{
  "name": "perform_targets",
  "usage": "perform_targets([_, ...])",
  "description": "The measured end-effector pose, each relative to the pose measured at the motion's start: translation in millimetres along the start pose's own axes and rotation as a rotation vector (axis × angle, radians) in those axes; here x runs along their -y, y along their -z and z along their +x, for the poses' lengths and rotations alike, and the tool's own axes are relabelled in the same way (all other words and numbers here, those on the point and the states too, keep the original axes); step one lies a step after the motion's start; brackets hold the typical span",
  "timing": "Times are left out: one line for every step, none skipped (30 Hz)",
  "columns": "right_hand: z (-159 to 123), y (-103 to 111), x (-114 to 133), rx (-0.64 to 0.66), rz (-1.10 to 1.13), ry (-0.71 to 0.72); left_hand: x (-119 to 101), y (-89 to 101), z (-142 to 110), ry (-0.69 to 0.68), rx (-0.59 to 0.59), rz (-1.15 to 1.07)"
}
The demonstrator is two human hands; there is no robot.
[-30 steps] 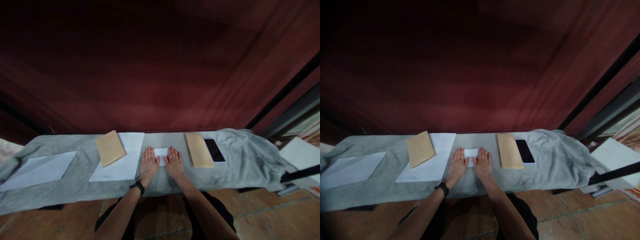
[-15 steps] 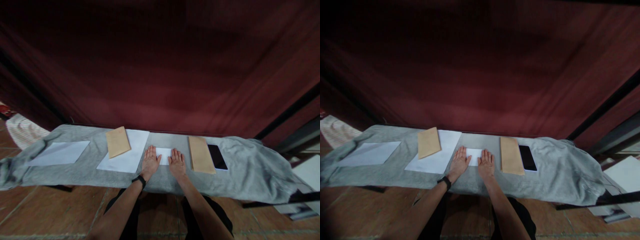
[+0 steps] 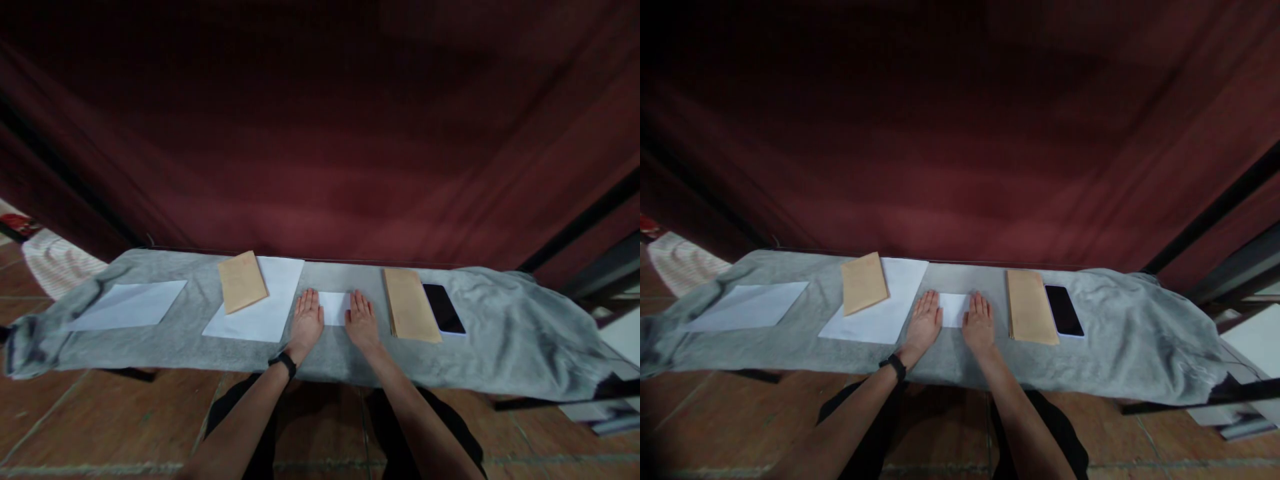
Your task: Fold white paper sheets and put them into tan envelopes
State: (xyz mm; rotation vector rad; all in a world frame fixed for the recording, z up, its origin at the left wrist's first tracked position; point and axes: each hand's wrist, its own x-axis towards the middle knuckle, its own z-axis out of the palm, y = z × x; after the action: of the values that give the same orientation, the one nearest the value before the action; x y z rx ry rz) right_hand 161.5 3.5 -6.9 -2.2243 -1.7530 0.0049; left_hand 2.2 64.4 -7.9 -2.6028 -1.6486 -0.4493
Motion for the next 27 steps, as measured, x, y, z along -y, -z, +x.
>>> perform_targets([-2,1,4,0.015,0.019,0.04,0,2.3,-3,-0.024,0.001,-0.011])
perform_targets([-5,1,8,0.033,0.04,0.08,0,4.6,-7,-0.056,0.008,-0.023])
perform_targets([-9,0,12,0.052,0.059,0.122,-1,6.6,-11,-0.093,0.02,-0.033])
perform_targets([-12,-1,15,0.068,0.075,0.163,-2,8.2,-16,-0.135,0.04,-0.04])
perform_targets([-16,-3,18,0.079,0.085,0.206,-3,9.2,-22,-0.175,0.064,-0.044])
perform_targets([-20,-5,20,0.082,0.088,0.244,-4,9.6,-27,-0.205,0.087,-0.042])
perform_targets([-23,-7,21,0.076,0.085,0.272,-6,9.3,-31,-0.22,0.104,-0.037])
perform_targets([-26,-10,21,0.064,0.076,0.288,-7,8.6,-35,-0.219,0.112,-0.029])
perform_targets([-28,-12,20,0.049,0.064,0.294,-8,7.5,-39,-0.207,0.112,-0.02])
perform_targets([-29,-14,19,0.035,0.051,0.288,-8,6.3,-41,-0.187,0.108,-0.012])
perform_targets([-30,-15,17,0.024,0.038,0.276,-8,5.1,-43,-0.164,0.103,-0.006])
perform_targets([-29,-15,15,0.015,0.025,0.261,-7,4.3,-45,-0.143,0.098,0.0])
perform_targets([-28,-15,12,0.01,0.011,0.247,-5,3.8,-46,-0.128,0.094,0.005])
perform_targets([-27,-15,10,0.008,-0.002,0.231,-3,3.9,-47,-0.118,0.092,0.01])
perform_targets([-26,-14,7,0.009,-0.016,0.213,-1,4.5,-48,-0.11,0.092,0.017])
perform_targets([-25,-14,5,0.014,-0.028,0.194,2,5.4,-49,-0.104,0.094,0.023])
perform_targets([-23,-13,2,0.021,-0.037,0.175,5,6.5,-50,-0.1,0.098,0.029])
perform_targets([-22,-13,0,0.029,-0.042,0.156,8,7.7,-51,-0.097,0.105,0.034])
perform_targets([-22,-13,-2,0.035,-0.042,0.139,10,8.6,-52,-0.094,0.111,0.037])
perform_targets([-21,-13,-3,0.039,-0.038,0.124,12,9.2,-53,-0.089,0.115,0.041])
perform_targets([-21,-13,-5,0.041,-0.032,0.11,14,9.3,-54,-0.084,0.114,0.044])
perform_targets([-20,-13,-6,0.043,-0.027,0.097,15,8.9,-55,-0.079,0.109,0.048])
perform_targets([-20,-13,-7,0.045,-0.024,0.087,15,8.1,-56,-0.072,0.1,0.053])
perform_targets([-20,-13,-8,0.047,-0.025,0.08,15,7.1,-57,-0.064,0.088,0.058])
perform_targets([-20,-13,-9,0.051,-0.028,0.073,15,6.0,-59,-0.052,0.076,0.062])
perform_targets([-20,-12,-9,0.055,-0.034,0.069,14,5.0,-60,-0.039,0.067,0.065])
perform_targets([-20,-12,-10,0.059,-0.039,0.066,13,4.3,-61,-0.025,0.062,0.069])
